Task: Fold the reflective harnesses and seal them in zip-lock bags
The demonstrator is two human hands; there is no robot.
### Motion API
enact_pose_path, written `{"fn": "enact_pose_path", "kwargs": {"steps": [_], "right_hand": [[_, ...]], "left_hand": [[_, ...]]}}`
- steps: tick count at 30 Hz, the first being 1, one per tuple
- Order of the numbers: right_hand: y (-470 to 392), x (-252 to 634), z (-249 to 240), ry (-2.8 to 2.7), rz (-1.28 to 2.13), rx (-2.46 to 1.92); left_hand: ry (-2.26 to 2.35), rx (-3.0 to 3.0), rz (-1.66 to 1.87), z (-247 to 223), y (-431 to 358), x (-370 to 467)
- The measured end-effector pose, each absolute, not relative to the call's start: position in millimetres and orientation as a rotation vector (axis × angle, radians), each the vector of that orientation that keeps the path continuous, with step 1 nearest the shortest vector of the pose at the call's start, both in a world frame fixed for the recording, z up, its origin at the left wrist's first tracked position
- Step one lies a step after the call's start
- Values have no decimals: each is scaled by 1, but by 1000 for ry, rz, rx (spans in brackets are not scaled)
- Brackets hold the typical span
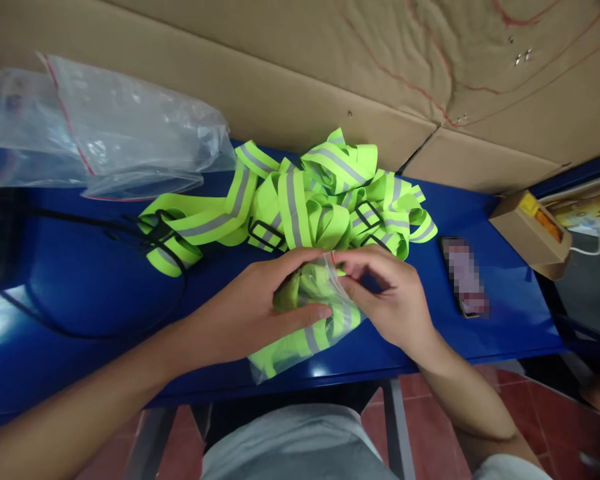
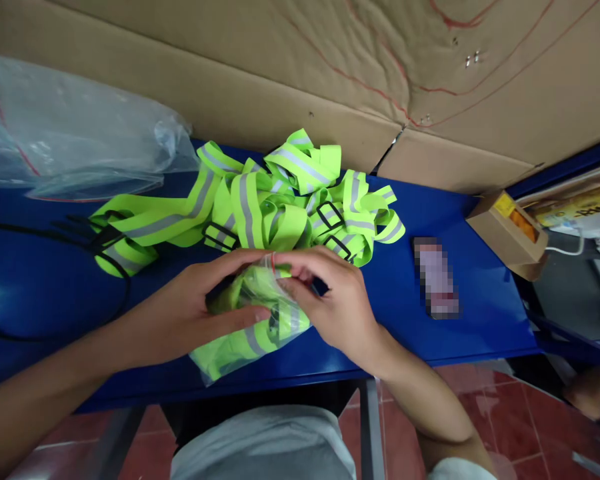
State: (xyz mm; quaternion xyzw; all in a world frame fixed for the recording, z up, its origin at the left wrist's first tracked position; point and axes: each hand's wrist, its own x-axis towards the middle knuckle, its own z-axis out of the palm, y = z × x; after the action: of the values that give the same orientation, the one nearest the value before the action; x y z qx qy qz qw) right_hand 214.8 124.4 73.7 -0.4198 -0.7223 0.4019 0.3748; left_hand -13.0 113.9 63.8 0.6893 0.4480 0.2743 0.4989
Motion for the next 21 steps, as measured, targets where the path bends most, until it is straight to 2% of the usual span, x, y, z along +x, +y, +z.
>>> {"fn": "enact_pose_path", "kwargs": {"steps": [4, 9, 14, 18, 21], "right_hand": [[125, 220, 78, -1815, 1167, -1100], [129, 225, 81, -2217, 1358, -823], [130, 214, 74, -2396, 1321, -728], [130, 222, 84, -2246, 1311, -754], [132, 232, 95, -2111, 1110, -834]], "left_hand": [[1138, 1659, 660, 64, 113, -12], [1167, 1655, 665, 62, 113, -11], [1101, 1623, 547, 56, 115, -8], [979, 1438, 696, 63, 123, -12], [943, 1203, 795, 71, 127, -16]]}}
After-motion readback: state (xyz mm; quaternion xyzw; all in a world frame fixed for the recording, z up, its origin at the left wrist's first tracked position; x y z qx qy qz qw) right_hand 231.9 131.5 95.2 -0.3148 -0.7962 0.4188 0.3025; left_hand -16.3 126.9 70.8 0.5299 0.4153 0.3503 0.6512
